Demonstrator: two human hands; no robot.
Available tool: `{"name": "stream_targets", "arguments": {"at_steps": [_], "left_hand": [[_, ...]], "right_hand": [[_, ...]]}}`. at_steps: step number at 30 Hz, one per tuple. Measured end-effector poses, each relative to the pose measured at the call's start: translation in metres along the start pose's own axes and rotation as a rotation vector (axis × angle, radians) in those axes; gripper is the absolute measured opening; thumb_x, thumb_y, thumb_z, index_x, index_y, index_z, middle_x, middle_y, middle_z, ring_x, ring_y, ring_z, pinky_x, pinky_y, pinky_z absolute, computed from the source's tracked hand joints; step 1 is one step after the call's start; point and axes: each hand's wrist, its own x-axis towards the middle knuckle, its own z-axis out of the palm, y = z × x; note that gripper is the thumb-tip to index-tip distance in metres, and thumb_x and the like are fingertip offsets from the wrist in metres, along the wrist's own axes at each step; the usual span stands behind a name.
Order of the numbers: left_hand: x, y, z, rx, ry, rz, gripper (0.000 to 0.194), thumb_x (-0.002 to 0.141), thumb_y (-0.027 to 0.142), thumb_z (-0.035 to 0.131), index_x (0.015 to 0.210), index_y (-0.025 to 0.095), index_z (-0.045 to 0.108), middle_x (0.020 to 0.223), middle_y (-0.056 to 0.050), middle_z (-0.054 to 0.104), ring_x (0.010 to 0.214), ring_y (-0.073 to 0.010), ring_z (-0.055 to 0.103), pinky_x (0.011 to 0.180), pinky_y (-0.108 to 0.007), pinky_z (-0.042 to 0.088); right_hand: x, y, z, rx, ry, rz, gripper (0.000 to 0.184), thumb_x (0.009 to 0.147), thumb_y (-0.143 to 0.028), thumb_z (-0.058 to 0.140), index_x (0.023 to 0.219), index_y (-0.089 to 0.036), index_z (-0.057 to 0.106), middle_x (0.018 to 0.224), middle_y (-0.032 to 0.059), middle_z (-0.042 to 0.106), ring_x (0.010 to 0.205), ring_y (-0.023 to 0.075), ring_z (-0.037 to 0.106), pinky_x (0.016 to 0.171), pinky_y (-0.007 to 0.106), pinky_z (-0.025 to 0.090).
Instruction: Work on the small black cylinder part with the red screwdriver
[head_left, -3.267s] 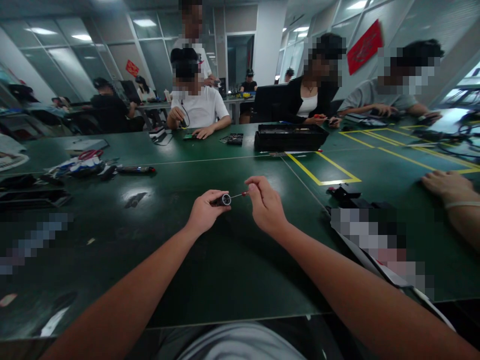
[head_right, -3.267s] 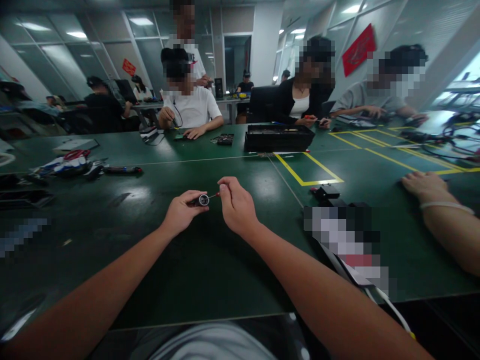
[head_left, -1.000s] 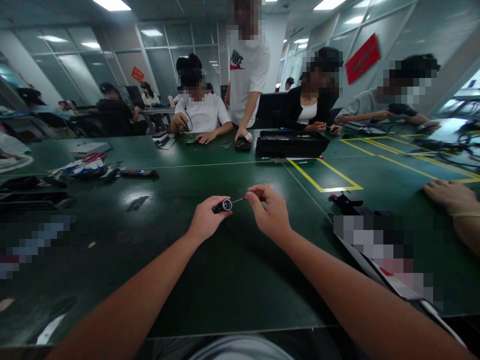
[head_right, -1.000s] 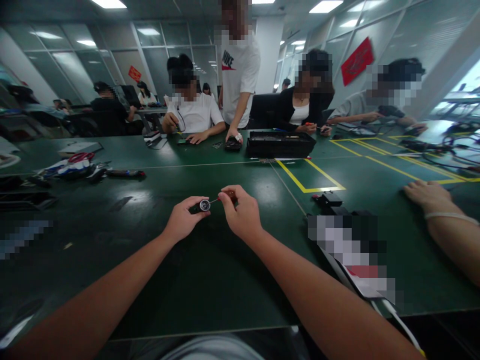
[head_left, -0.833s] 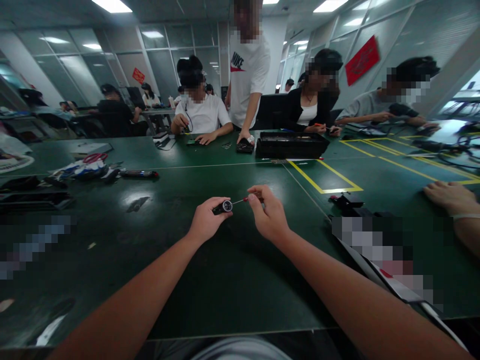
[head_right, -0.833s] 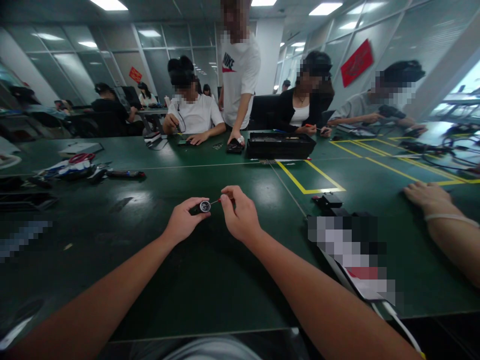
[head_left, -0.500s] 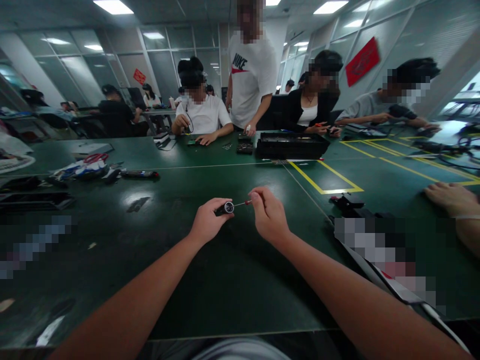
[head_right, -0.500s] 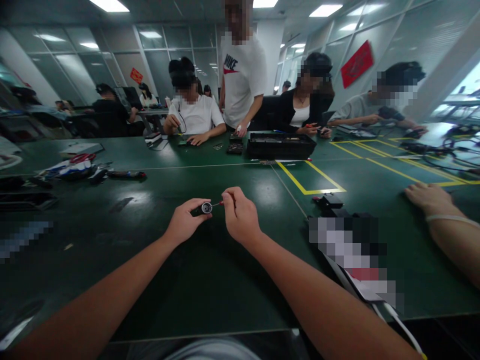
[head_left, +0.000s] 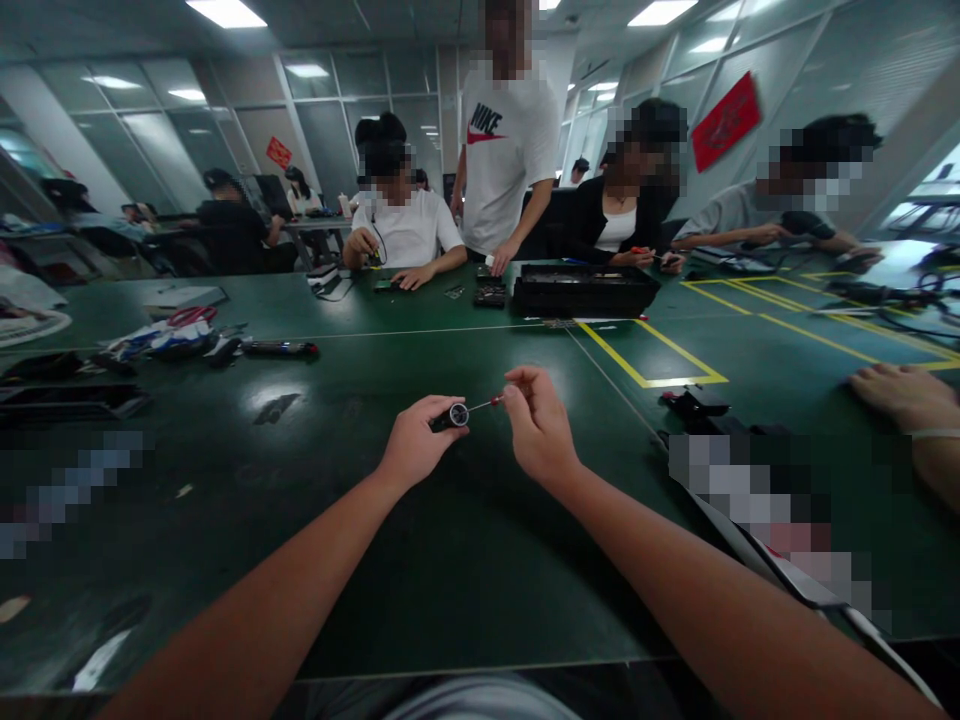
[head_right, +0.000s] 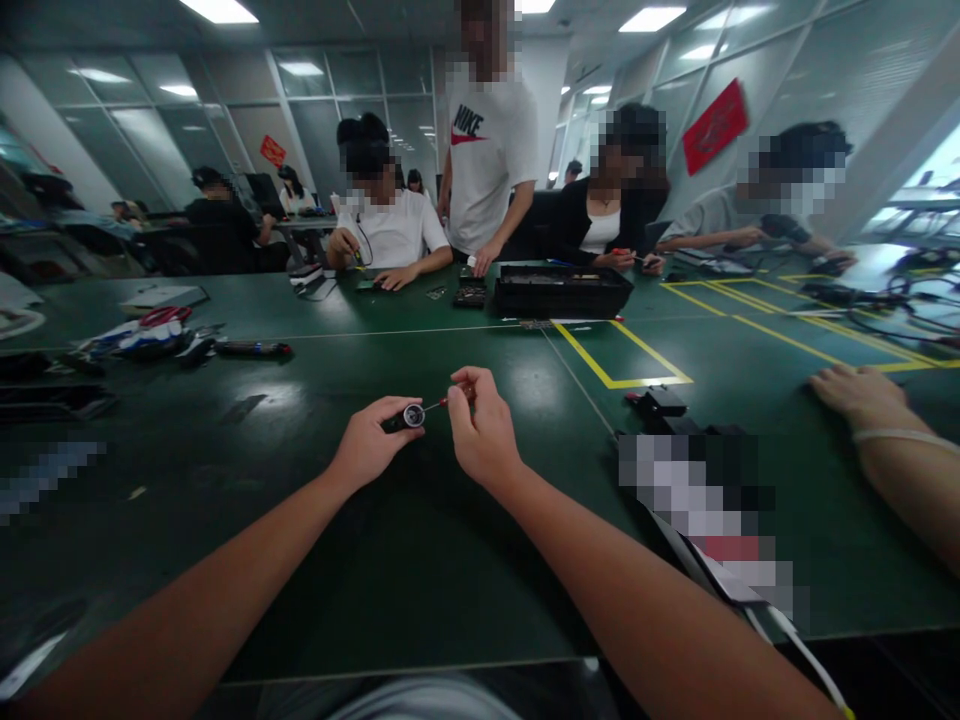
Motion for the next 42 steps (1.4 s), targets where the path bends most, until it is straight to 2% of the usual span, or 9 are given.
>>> {"name": "stream_targets", "arguments": {"at_steps": [5,9,11,15,19,24,30,36,42], "left_hand": [[0.000,0.004,-0.001,0.057,-0.041,0.030,0.041,0.080,0.015,0.079,0.119,0.025,0.073,0.118,-0.006,0.073,0.113,-0.0247,0.065,0.106,-0.048,0.048],[0.002,0.010,-0.002,0.144,-0.055,0.091,0.041,0.082,0.014,0.077,0.120,0.028,0.073,0.119,-0.005,0.073,0.112,-0.0253,0.064,0.105,-0.051,0.046],[0.003,0.012,-0.003,0.158,-0.045,0.096,0.041,0.083,0.014,0.077,0.121,0.027,0.072,0.120,-0.005,0.073,0.112,-0.0253,0.064,0.105,-0.051,0.045],[0.003,0.012,-0.002,0.154,-0.028,0.062,0.041,0.082,0.016,0.078,0.121,0.026,0.072,0.121,-0.006,0.073,0.114,-0.0260,0.064,0.103,-0.049,0.046],[0.003,0.009,-0.001,0.134,-0.015,0.064,0.040,0.082,0.018,0.079,0.121,0.026,0.072,0.122,-0.006,0.073,0.114,-0.0260,0.065,0.103,-0.048,0.047],[0.002,0.007,-0.001,0.127,0.001,0.047,0.041,0.080,0.019,0.081,0.120,0.025,0.072,0.120,-0.006,0.074,0.114,-0.0265,0.066,0.103,-0.048,0.048],[0.001,0.003,0.001,0.111,0.032,0.034,0.041,0.079,0.019,0.081,0.119,0.025,0.073,0.120,-0.007,0.074,0.112,-0.0270,0.067,0.102,-0.048,0.050],[0.002,0.001,0.001,0.136,0.008,0.034,0.039,0.079,0.019,0.081,0.117,0.025,0.074,0.119,-0.006,0.075,0.111,-0.0267,0.067,0.102,-0.049,0.049],[0.001,0.004,0.001,0.129,-0.008,0.038,0.038,0.081,0.021,0.080,0.118,0.027,0.074,0.120,-0.006,0.074,0.115,-0.0272,0.067,0.106,-0.052,0.047]], "right_hand": [[0.009,0.009,0.003,0.149,0.058,0.146,0.025,0.097,-0.046,0.050,0.096,-0.023,0.062,0.080,0.0031,0.067,0.074,0.0187,0.064,0.071,0.035,0.052],[0.021,0.025,0.004,0.490,0.077,0.512,0.031,0.091,-0.052,0.054,0.081,-0.023,0.057,0.062,-0.0019,0.054,0.054,0.0159,0.052,0.056,0.033,0.052],[0.023,0.029,0.004,0.571,0.114,0.582,0.030,0.091,-0.050,0.056,0.079,-0.023,0.055,0.060,-0.0034,0.050,0.050,0.0141,0.048,0.054,0.032,0.051],[0.018,0.027,0.006,0.447,0.190,0.431,0.027,0.092,-0.048,0.054,0.087,-0.023,0.058,0.074,0.0004,0.061,0.062,0.0154,0.057,0.061,0.031,0.053],[0.012,0.018,0.006,0.274,0.143,0.258,0.026,0.097,-0.047,0.050,0.094,-0.023,0.059,0.079,0.0015,0.065,0.070,0.0165,0.062,0.066,0.032,0.053],[0.009,0.011,0.002,0.139,0.105,0.140,0.026,0.099,-0.045,0.049,0.098,-0.023,0.061,0.081,0.0025,0.069,0.072,0.0174,0.065,0.068,0.032,0.052],[0.008,-0.001,-0.006,-0.144,0.063,0.055,0.033,0.093,-0.051,0.062,0.076,-0.023,0.061,0.060,-0.0026,0.059,0.053,0.0143,0.052,0.054,0.029,0.038],[0.007,-0.001,-0.005,-0.115,-0.039,-0.031,0.015,0.099,-0.033,0.049,0.098,-0.023,0.059,0.081,0.0023,0.070,0.069,0.0171,0.062,0.064,0.031,0.044],[0.008,-0.001,-0.005,-0.166,-0.038,0.011,0.029,0.100,-0.048,0.048,0.088,-0.024,0.059,0.068,-0.0007,0.065,0.057,0.0163,0.058,0.057,0.030,0.040]]}}
